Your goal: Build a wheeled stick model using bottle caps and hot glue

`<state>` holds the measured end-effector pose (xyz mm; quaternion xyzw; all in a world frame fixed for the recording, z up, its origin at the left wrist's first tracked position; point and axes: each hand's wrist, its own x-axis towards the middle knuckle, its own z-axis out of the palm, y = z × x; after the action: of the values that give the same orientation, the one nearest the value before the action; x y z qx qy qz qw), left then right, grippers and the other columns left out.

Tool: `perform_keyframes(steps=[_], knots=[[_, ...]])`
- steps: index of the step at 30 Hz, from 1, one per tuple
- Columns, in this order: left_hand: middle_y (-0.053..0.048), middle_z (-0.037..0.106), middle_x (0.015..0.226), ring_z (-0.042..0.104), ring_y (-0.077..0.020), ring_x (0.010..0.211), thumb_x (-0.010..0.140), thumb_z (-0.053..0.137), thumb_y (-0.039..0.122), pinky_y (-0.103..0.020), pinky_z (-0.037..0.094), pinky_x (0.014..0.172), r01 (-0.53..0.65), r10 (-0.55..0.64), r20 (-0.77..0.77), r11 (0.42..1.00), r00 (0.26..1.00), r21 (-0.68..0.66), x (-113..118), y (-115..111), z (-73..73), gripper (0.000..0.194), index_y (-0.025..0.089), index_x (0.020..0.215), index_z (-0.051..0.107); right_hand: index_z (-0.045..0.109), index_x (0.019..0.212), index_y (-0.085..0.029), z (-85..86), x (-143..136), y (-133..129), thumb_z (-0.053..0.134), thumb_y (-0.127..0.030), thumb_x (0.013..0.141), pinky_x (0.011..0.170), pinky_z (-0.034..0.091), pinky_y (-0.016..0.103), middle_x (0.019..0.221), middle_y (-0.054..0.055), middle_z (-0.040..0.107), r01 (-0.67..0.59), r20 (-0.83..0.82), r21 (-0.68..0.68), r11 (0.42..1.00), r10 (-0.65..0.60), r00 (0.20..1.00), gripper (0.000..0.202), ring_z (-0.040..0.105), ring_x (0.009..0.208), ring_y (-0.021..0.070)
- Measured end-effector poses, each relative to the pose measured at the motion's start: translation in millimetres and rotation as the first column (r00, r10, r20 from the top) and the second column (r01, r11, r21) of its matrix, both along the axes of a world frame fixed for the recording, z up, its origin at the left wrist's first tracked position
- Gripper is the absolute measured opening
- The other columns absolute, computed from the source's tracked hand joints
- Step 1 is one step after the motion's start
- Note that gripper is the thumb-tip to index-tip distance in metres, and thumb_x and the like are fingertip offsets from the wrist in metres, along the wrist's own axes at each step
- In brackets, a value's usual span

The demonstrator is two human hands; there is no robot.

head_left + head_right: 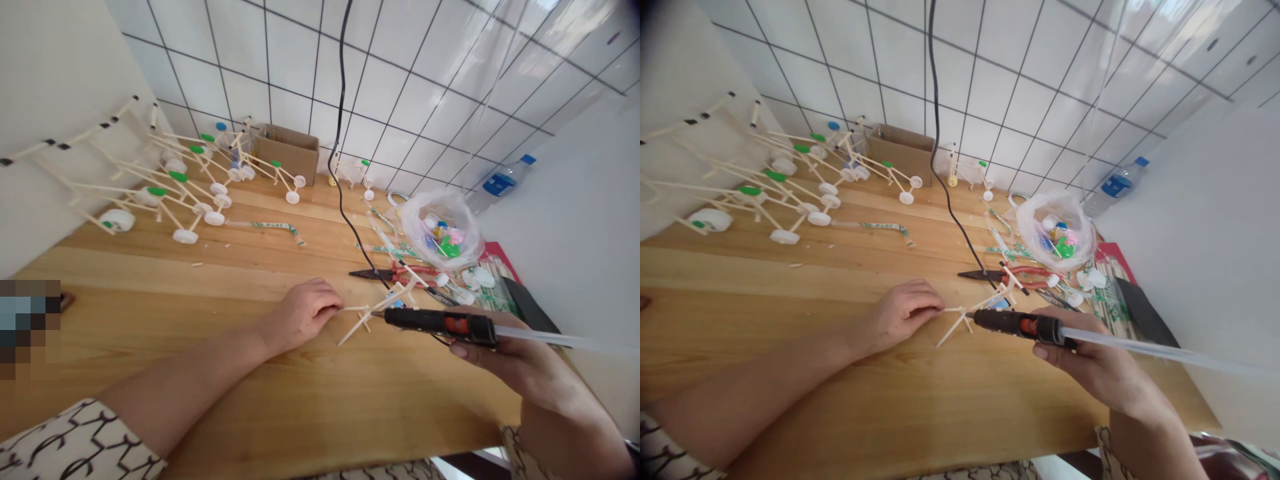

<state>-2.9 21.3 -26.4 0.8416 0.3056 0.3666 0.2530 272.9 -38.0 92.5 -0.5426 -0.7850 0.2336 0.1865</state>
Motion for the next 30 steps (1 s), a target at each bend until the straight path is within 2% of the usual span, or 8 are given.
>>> perform_keyframes(steps=[10,14,23,30], knots=[[-0.007,0.068,0.075,0.059,-0.0158,0.073,0.083,0.053,0.015,-0.028,0.048,0.068,0.002,-0.003,0.006,1.000,1.000,0.009,1.0,0.3,-0.5,0.015,0.014,0.079,0.067,0.064,0.079,-0.025,-4.9,3.4,-0.3,0.063,-0.029,0.073,0.053,0.048,0.021,0.070,-0.002,0.062,-0.069,0.010,-0.029,0.997,0.069,0.998,0.007,0.057,0.060,0.0139],[-0.006,0.068,0.075,0.059,-0.0158,0.073,0.083,0.053,0.015,-0.028,0.048,0.069,0.002,-0.002,0.010,1.000,1.000,0.010,1.0,0.7,-1.4,0.015,0.015,0.079,0.067,0.065,0.072,-0.024,-5.1,0.9,0.4,0.064,-0.029,0.071,0.051,0.048,0.021,0.065,-0.002,0.061,-0.057,-0.007,-0.002,0.998,0.057,0.998,0.005,0.056,0.058,0.0145],[-0.007,0.068,0.075,0.059,-0.0158,0.074,0.083,0.053,0.014,-0.028,0.048,0.069,0.004,-0.004,0.002,1.000,1.000,0.005,0.9,0.4,-0.6,0.014,0.014,0.079,0.067,0.065,0.074,-0.023,-1.9,7.2,-2.7,0.063,-0.034,0.071,0.054,0.049,0.024,0.069,0.000,0.063,0.005,0.022,-0.033,0.999,-0.004,1.000,0.011,0.057,0.061,0.0164],[-0.006,0.067,0.076,0.059,-0.0157,0.074,0.083,0.053,0.014,-0.028,0.048,0.069,0.006,-0.006,0.007,1.000,1.000,-0.003,0.6,0.5,-1.6,0.014,0.015,0.079,0.067,0.064,0.078,-0.024,-5.0,3.1,-0.8,0.063,-0.030,0.073,0.053,0.048,0.020,0.071,-0.002,0.064,-0.056,-0.003,-0.037,0.998,0.056,0.998,0.008,0.057,0.061,0.0138]])
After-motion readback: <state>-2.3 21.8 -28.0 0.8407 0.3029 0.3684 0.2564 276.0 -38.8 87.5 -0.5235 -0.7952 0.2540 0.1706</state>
